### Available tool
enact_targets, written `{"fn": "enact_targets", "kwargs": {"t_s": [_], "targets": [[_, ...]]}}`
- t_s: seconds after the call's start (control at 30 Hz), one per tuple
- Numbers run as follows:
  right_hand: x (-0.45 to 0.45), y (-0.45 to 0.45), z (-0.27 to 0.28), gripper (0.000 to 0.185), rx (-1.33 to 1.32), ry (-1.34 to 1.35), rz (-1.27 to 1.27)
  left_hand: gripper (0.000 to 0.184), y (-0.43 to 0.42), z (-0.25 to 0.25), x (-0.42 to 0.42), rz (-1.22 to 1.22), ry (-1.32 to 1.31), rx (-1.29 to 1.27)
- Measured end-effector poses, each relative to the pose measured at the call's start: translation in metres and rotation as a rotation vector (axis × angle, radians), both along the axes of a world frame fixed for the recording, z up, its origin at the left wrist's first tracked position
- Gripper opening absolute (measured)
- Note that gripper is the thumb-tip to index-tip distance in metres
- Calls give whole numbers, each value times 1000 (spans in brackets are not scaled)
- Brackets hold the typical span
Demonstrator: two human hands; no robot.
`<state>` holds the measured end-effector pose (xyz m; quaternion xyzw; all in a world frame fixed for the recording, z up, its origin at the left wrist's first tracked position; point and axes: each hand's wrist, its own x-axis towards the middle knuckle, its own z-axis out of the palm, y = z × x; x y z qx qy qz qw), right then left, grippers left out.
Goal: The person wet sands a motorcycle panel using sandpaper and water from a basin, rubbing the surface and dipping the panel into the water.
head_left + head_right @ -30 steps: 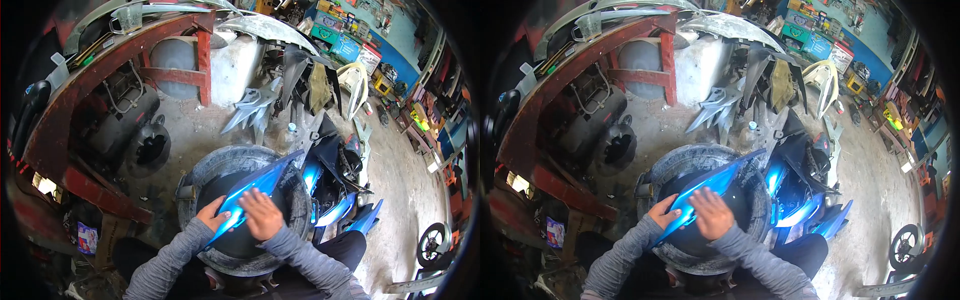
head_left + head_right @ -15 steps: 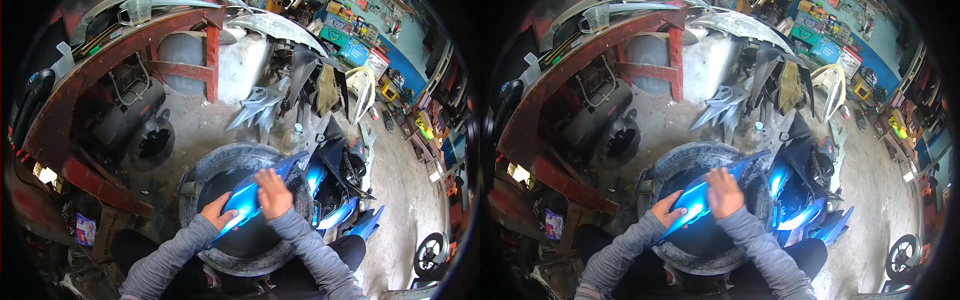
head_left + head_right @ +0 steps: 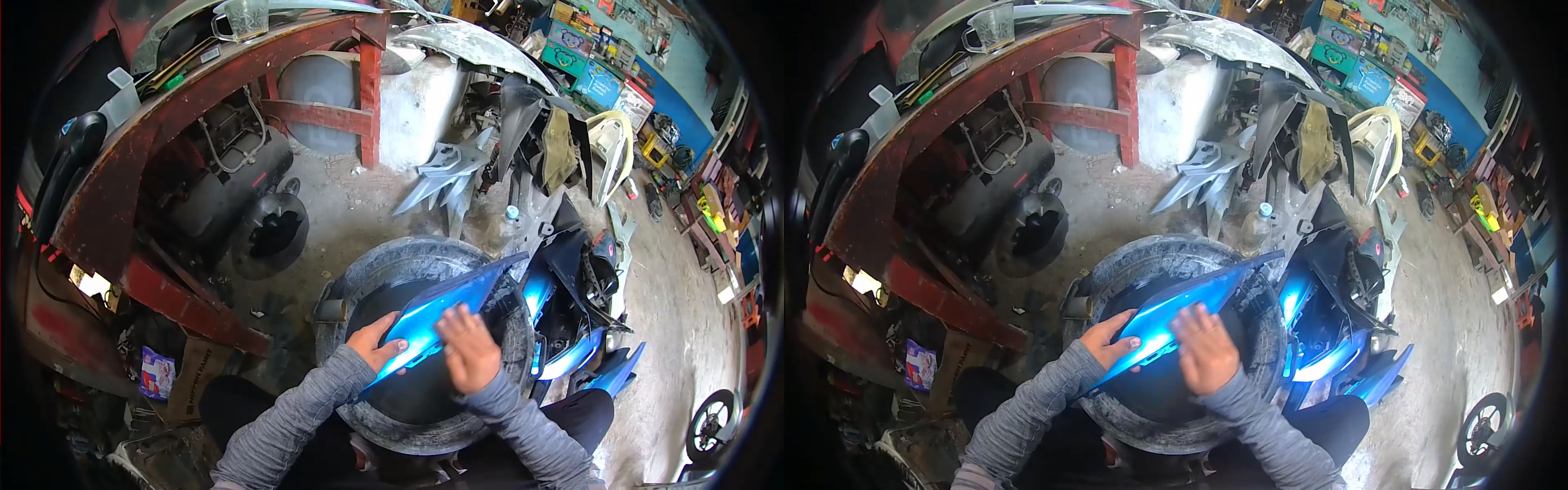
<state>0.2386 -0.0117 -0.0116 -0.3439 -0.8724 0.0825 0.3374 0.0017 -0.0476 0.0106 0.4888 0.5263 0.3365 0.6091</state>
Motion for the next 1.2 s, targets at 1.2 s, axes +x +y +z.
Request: {"fn": "enact_targets", "kwargs": {"t_s": [1.2], "targets": [[-5, -2, 11, 40, -27, -39, 89, 56, 0, -1, -1, -19, -59, -2]]}}
